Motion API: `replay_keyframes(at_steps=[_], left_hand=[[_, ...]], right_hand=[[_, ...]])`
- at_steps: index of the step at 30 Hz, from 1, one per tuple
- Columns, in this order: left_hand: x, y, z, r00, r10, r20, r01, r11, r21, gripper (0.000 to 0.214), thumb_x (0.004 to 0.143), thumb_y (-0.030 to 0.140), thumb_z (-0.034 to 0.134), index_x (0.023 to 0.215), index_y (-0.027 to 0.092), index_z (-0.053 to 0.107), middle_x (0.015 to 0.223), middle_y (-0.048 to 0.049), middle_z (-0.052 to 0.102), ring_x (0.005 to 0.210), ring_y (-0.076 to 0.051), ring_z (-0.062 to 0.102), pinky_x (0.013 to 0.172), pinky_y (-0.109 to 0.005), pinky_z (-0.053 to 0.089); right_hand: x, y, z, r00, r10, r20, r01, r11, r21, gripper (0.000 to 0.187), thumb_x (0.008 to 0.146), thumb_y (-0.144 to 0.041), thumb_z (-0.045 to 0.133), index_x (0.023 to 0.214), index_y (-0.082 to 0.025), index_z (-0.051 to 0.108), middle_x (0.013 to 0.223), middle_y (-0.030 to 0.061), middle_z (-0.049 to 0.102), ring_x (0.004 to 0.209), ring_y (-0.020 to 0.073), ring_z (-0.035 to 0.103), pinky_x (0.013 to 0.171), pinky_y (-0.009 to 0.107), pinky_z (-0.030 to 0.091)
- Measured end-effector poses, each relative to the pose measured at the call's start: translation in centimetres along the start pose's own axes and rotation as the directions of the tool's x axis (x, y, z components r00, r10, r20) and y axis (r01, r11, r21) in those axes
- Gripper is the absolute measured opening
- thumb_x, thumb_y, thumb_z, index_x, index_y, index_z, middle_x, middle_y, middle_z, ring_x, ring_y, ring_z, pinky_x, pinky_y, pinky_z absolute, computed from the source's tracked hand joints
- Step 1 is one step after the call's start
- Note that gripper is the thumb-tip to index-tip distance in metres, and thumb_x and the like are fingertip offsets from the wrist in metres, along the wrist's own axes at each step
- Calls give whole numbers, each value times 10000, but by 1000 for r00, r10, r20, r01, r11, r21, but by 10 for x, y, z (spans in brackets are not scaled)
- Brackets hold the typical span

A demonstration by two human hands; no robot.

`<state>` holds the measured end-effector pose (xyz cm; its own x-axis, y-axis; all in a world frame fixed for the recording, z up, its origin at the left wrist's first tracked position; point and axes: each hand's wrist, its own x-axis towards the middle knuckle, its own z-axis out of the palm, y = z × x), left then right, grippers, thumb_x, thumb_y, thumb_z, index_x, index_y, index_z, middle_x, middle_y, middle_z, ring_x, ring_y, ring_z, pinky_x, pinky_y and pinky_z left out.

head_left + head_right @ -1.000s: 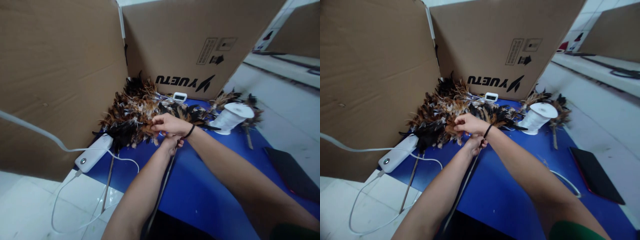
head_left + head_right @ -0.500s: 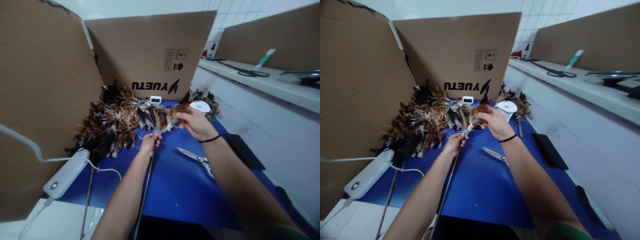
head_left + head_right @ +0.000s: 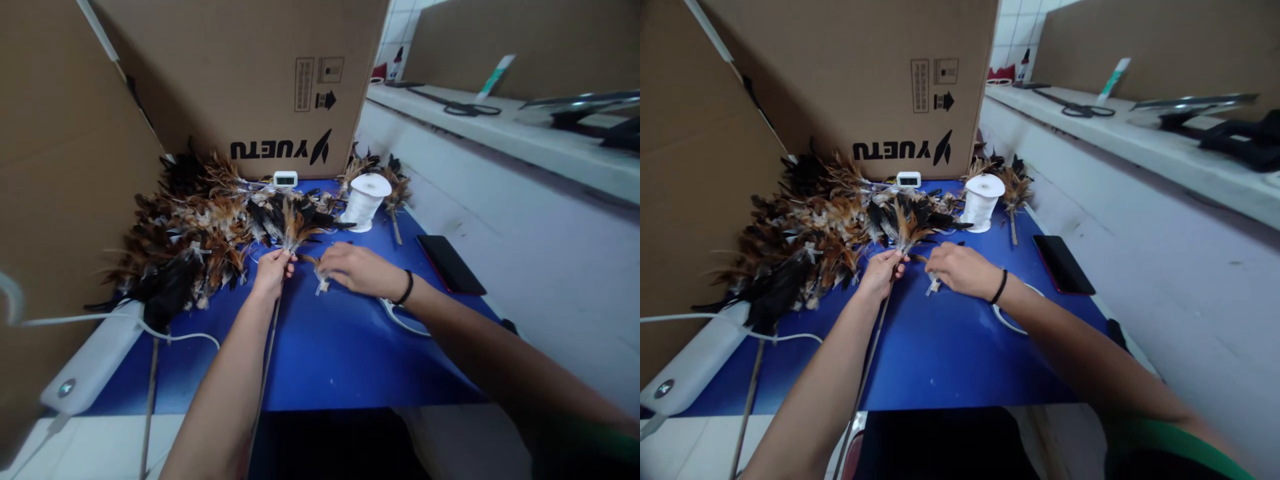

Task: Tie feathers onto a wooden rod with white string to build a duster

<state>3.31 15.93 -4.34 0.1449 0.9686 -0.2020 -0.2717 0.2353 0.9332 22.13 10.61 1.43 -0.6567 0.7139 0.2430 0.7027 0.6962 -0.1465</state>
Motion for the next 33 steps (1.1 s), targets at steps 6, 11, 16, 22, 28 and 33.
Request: replay_keyframes(at_steps=[6, 11, 16, 22, 28, 33], left_hand=[[1, -3, -1, 1000, 12, -14, -12, 999, 43, 202, 787, 191, 553, 609, 102, 585, 474, 6, 517, 354, -41, 410, 353, -163, 292], [3, -7, 0, 999, 25, -38, -22, 997, 70, 203, 764, 210, 582, 589, 107, 574, 455, 11, 520, 336, -45, 415, 346, -167, 290], [3, -9, 2, 999, 43, -22, -41, 994, 99, 203, 776, 188, 547, 590, 111, 579, 402, 23, 487, 316, -51, 406, 343, -168, 285], [0, -7, 6, 997, 67, -23, -64, 989, 135, 219, 779, 191, 542, 575, 114, 567, 383, 27, 471, 304, -60, 400, 344, -182, 291], [-1, -6, 7, 996, 73, -44, -66, 986, 151, 214, 785, 180, 532, 581, 118, 559, 387, 23, 476, 313, -68, 414, 354, -189, 301], [-1, -7, 8, 997, 65, -35, -59, 985, 161, 200, 791, 168, 516, 601, 120, 559, 393, 26, 480, 319, -67, 414, 357, -187, 310]], right_hand=[[12, -4, 28, 973, -87, 213, 135, 966, -222, 111, 817, -148, 524, 823, -154, 635, 872, 82, 601, 867, 206, 481, 719, 328, 335], [19, 1, 23, 989, -106, 106, 117, 988, -104, 123, 865, -177, 480, 865, -150, 600, 854, 69, 614, 849, 184, 506, 740, 324, 338], [51, 2, -16, 995, -33, -98, 36, 999, 27, 179, 906, -187, 415, 960, -153, 582, 915, 66, 626, 826, 153, 541, 758, 276, 368], [107, 10, -25, 976, -134, 172, 165, 969, -182, 174, 864, -153, 460, 862, -147, 633, 865, 69, 621, 776, 152, 548, 630, 256, 317], [131, 12, -12, 897, -113, 428, 233, 943, -239, 175, 820, -150, 497, 833, -156, 672, 956, 84, 637, 822, 156, 559, 572, 253, 262], [135, 11, -12, 850, -88, 519, 218, 956, -196, 198, 781, -122, 511, 853, -156, 693, 895, 85, 669, 805, 155, 569, 599, 243, 288]])
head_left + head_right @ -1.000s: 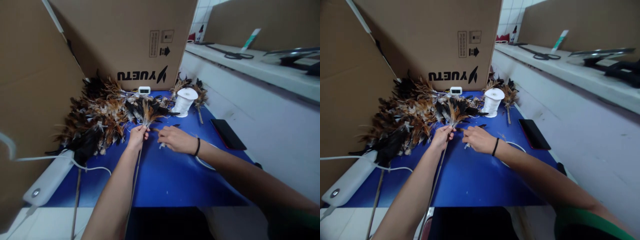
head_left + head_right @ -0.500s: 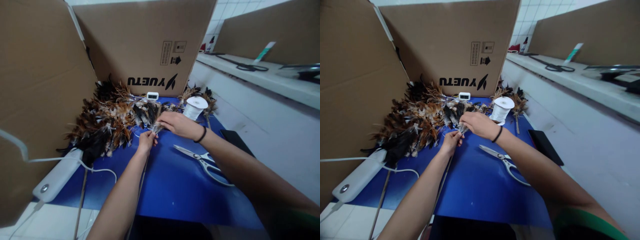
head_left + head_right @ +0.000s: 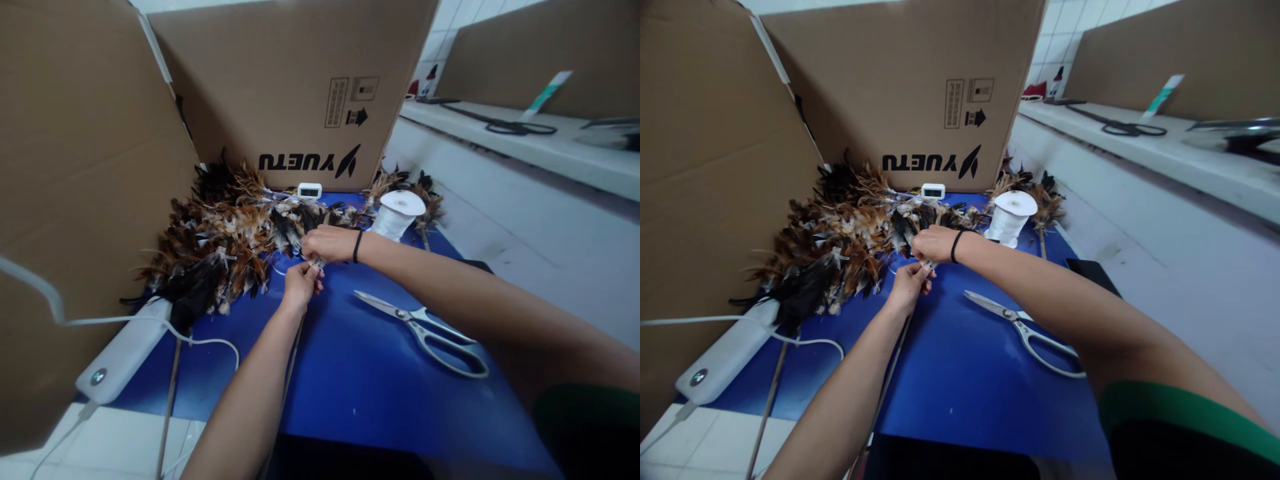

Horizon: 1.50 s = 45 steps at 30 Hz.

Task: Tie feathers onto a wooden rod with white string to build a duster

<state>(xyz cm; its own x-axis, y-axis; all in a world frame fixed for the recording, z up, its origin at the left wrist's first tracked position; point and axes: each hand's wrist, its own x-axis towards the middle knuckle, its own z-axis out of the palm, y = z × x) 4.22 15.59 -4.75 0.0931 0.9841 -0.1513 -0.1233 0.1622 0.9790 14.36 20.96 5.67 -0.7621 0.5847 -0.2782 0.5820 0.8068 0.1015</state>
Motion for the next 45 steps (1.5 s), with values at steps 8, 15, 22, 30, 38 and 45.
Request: replay_keyframes(at_steps=[8, 15, 22, 30, 38, 45], left_hand=[[2, -5, 0, 1000, -20, 5, 20, 1000, 9, 207, 754, 228, 595, 582, 125, 542, 407, 25, 493, 318, -62, 421, 352, -180, 299], [1, -4, 1, 1000, -22, -14, 21, 999, -33, 117, 768, 181, 557, 684, 140, 485, 569, 12, 580, 350, -48, 446, 349, -179, 314], [1, -1, 1, 999, -10, -37, 7, 996, -86, 107, 763, 165, 569, 811, 151, 474, 580, 36, 582, 344, -58, 459, 339, -176, 313], [4, 0, 1, 997, -39, -62, 34, 996, -78, 202, 764, 212, 576, 601, 132, 487, 499, 21, 532, 330, -40, 403, 334, -173, 263], [1, 3, 0, 1000, -20, -17, 18, 997, -72, 235, 783, 235, 543, 576, 126, 517, 382, 41, 434, 319, -47, 364, 354, -178, 244], [-2, 5, -2, 998, -5, 55, 10, 996, -90, 264, 753, 321, 599, 595, 120, 533, 378, 43, 428, 327, -41, 355, 362, -177, 234]], right_hand=[[7, 0, -7, 999, 0, 44, -3, 998, 67, 207, 707, -102, 548, 843, -142, 698, 776, 70, 674, 658, 137, 533, 549, 237, 280], [12, -4, -17, 993, -56, 104, 40, 988, 152, 211, 684, -64, 592, 859, -108, 702, 780, 52, 679, 644, 109, 509, 589, 216, 308], [21, -4, -17, 991, -65, 114, 56, 995, 82, 210, 683, -47, 591, 827, -132, 718, 788, 32, 692, 668, 110, 526, 602, 214, 319], [30, 7, -2, 993, -57, 99, 51, 997, 62, 204, 679, -122, 608, 852, -153, 709, 774, 22, 682, 660, 121, 524, 567, 223, 313], [28, 17, 1, 997, -78, -14, 77, 996, -42, 198, 697, -167, 589, 860, -206, 696, 812, 14, 683, 690, 130, 549, 561, 241, 278], [21, 9, -7, 999, -45, 20, 46, 997, -63, 207, 718, -129, 553, 826, -208, 711, 821, 31, 695, 739, 148, 574, 628, 264, 301]])
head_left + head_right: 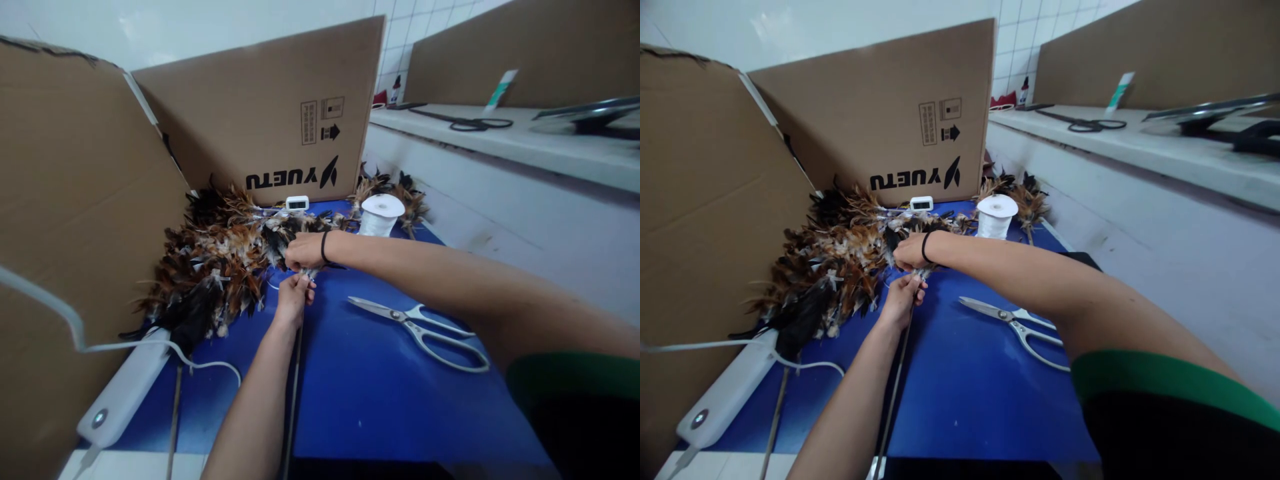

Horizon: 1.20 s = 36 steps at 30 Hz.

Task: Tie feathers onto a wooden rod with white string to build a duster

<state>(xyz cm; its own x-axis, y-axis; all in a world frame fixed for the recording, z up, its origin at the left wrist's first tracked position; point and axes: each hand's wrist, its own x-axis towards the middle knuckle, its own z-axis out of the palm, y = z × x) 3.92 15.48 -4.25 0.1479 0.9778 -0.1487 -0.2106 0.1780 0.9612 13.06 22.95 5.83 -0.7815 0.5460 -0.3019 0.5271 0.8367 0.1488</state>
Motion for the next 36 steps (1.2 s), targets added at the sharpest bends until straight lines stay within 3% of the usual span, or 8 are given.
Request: replay_keyframes(at_steps=[5, 8, 11, 13, 15, 18, 25, 36], left_hand=[[0, 1, 0, 1000, -27, -2, 27, 999, -23, 294, 741, 343, 618, 573, 116, 537, 378, 36, 428, 332, -38, 354, 372, -180, 230], [0, 4, 0, 999, -37, -14, 37, 998, -53, 292, 732, 337, 629, 567, 113, 539, 382, 37, 423, 339, -35, 345, 378, -180, 223], [0, 8, -2, 999, -45, -6, 44, 995, -91, 275, 733, 317, 625, 572, 110, 542, 385, 37, 415, 347, -36, 337, 382, -178, 223], [0, 11, -4, 999, -49, 1, 49, 992, -119, 268, 735, 308, 622, 576, 106, 545, 399, 32, 422, 358, -34, 341, 384, -174, 223], [-1, 14, -6, 999, -44, 15, 45, 988, -150, 254, 737, 299, 618, 591, 102, 554, 421, 27, 433, 371, -32, 349, 385, -169, 224], [-3, 17, -8, 999, -34, 40, 40, 981, -187, 229, 731, 289, 628, 623, 97, 566, 445, 31, 430, 385, -27, 347, 388, -164, 228], [-5, 18, -7, 996, -14, 86, 35, 967, -252, 195, 683, 258, 677, 673, 88, 581, 628, -9, 531, 434, -13, 375, 386, -158, 229], [-5, 19, -6, 994, -37, 106, 64, 960, -274, 161, 673, 214, 666, 737, 88, 589, 664, -14, 552, 442, -21, 402, 393, -165, 231]], right_hand=[[0, -2, 0, 1000, 21, 11, -21, 1000, 12, 192, 748, -129, 542, 815, -205, 704, 827, 42, 685, 778, 162, 576, 652, 280, 317], [-14, -4, -1, 972, 5, -237, 7, 999, 51, 227, 771, -92, 518, 891, -182, 690, 915, 68, 672, 880, 176, 559, 719, 283, 353], [-42, -17, 0, 778, 145, -612, -28, 980, 196, 232, 816, -92, 484, 957, -146, 661, 980, 90, 650, 950, 174, 536, 824, 282, 368], [-61, -31, 8, 622, 353, -699, -115, 924, 364, 215, 849, -132, 462, 935, -135, 660, 948, 90, 654, 918, 172, 554, 831, 280, 381], [-74, -45, 23, 549, 545, -633, -167, 814, 556, 191, 846, -178, 483, 874, -153, 670, 867, 61, 670, 804, 150, 583, 753, 255, 407], [-75, -55, 51, 563, 735, -378, -204, 567, 798, 147, 794, -253, 563, 808, -177, 688, 717, 20, 672, 641, 126, 586, 611, 227, 418], [-43, -52, 78, 536, 842, -52, 61, 22, 998, 233, 735, -359, 624, 641, -146, 613, 469, -26, 517, 402, 72, 452, 362, 179, 360], [-32, -57, 78, 472, 881, 8, 267, -152, 952, 342, 598, -412, 745, 571, -148, 528, 481, -18, 557, 379, 48, 424, 321, 162, 323]])
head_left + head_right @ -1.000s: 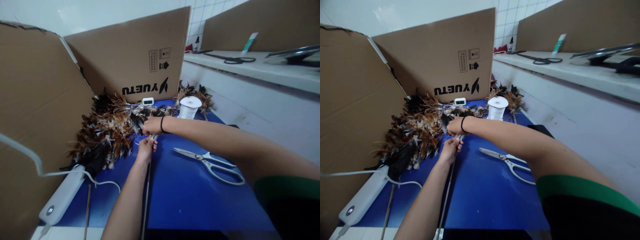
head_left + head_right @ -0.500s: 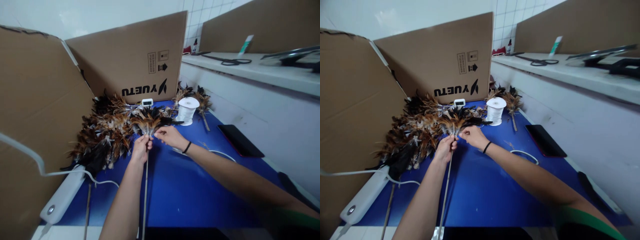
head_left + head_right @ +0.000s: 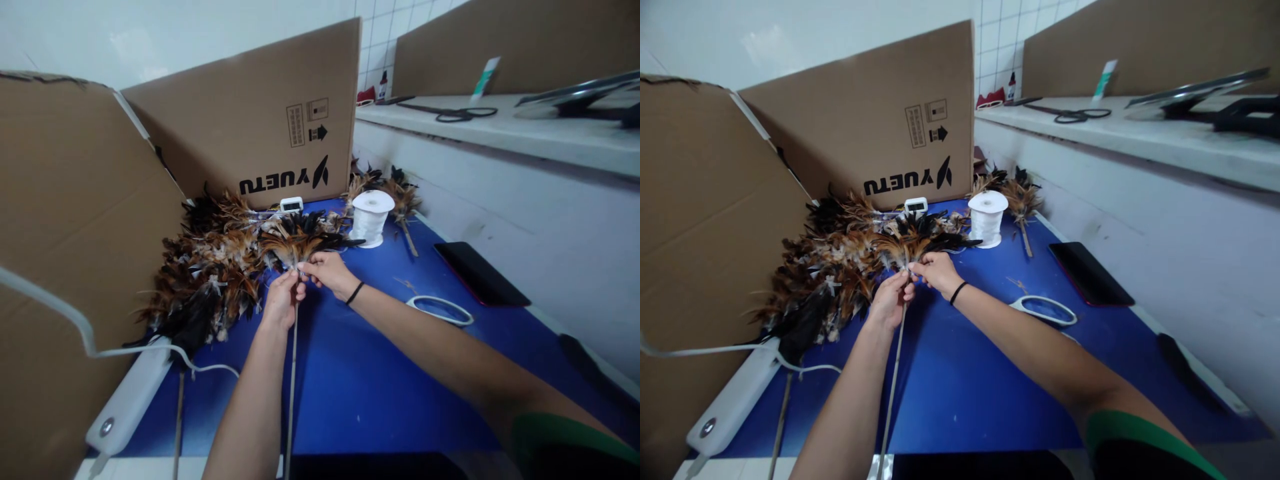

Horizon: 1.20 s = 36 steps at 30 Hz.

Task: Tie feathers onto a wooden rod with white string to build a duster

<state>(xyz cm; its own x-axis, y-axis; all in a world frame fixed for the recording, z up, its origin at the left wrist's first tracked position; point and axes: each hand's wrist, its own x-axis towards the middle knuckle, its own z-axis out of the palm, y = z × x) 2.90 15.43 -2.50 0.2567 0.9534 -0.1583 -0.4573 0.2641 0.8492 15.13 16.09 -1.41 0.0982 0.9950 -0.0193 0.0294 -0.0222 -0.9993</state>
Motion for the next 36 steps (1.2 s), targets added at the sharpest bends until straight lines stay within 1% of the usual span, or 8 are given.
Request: replay_keyframes(at_steps=[4, 7, 11, 19, 25, 28, 33, 36], left_hand=[[0, 0, 0, 1000, 6, 16, -7, 1000, 18, 175, 673, 229, 673, 731, 87, 590, 666, -16, 552, 451, -24, 407, 400, -169, 239], [-1, 0, 0, 999, -1, 34, -1, 999, 38, 177, 680, 232, 670, 749, 86, 596, 678, -23, 561, 462, -27, 417, 407, -168, 254], [-3, 2, 2, 1000, -19, 25, 17, 997, 79, 174, 692, 231, 659, 754, 82, 593, 672, -32, 568, 462, -33, 424, 410, -167, 268], [-4, 2, 3, 1000, -7, 18, 2, 973, 232, 179, 771, 245, 550, 667, 100, 540, 579, -15, 524, 398, -42, 380, 380, -177, 219], [-6, 3, 5, 1000, -3, -5, 4, 954, 299, 211, 759, 291, 552, 648, 115, 512, 561, -1, 507, 381, -40, 371, 373, -178, 203], [-5, 2, 6, 1000, 11, -18, -5, 953, 303, 232, 748, 333, 561, 685, 113, 525, 597, -9, 531, 384, -42, 388, 364, -178, 196], [-4, -1, 5, 996, 91, -27, -77, 940, 333, 391, 732, 492, 579, 704, 105, 536, 628, -19, 542, 394, -38, 395, 353, -174, 193], [-4, -2, 4, 993, 110, -33, -90, 928, 360, 433, 708, 529, 600, 704, 100, 544, 624, -12, 531, 386, -30, 377, 343, -171, 188]], right_hand=[[1, 1, 1, 1000, 5, 5, -5, 997, 71, 333, 584, -380, 762, 598, -148, 524, 467, -20, 557, 389, 53, 446, 330, 160, 337], [1, 1, 1, 1000, 18, -3, -18, 996, 90, 332, 570, -360, 775, 606, -145, 525, 466, -16, 566, 389, 55, 455, 332, 161, 342], [1, 4, 1, 1000, 20, -13, -18, 994, 109, 334, 554, -352, 785, 615, -138, 535, 472, -17, 572, 392, 58, 465, 339, 163, 346], [-3, 5, 1, 999, 27, -35, -23, 995, 101, 339, 540, -361, 790, 617, -139, 546, 467, -27, 560, 405, 56, 468, 361, 156, 317], [-3, 6, 3, 998, 41, -44, -37, 996, 80, 334, 567, -372, 774, 619, -149, 532, 459, -25, 548, 406, 67, 473, 362, 162, 313], [-3, 7, 4, 998, 44, -36, -41, 995, 91, 322, 582, -361, 767, 623, -149, 528, 450, -30, 533, 403, 69, 473, 359, 160, 309], [-4, 7, 5, 998, 46, -37, -42, 994, 101, 310, 592, -350, 759, 623, -149, 525, 448, -35, 523, 404, 68, 471, 360, 160, 309], [-4, 8, 5, 998, 52, -35, -48, 993, 105, 294, 600, -339, 751, 629, -150, 528, 456, -35, 527, 412, 70, 479, 361, 158, 306]])
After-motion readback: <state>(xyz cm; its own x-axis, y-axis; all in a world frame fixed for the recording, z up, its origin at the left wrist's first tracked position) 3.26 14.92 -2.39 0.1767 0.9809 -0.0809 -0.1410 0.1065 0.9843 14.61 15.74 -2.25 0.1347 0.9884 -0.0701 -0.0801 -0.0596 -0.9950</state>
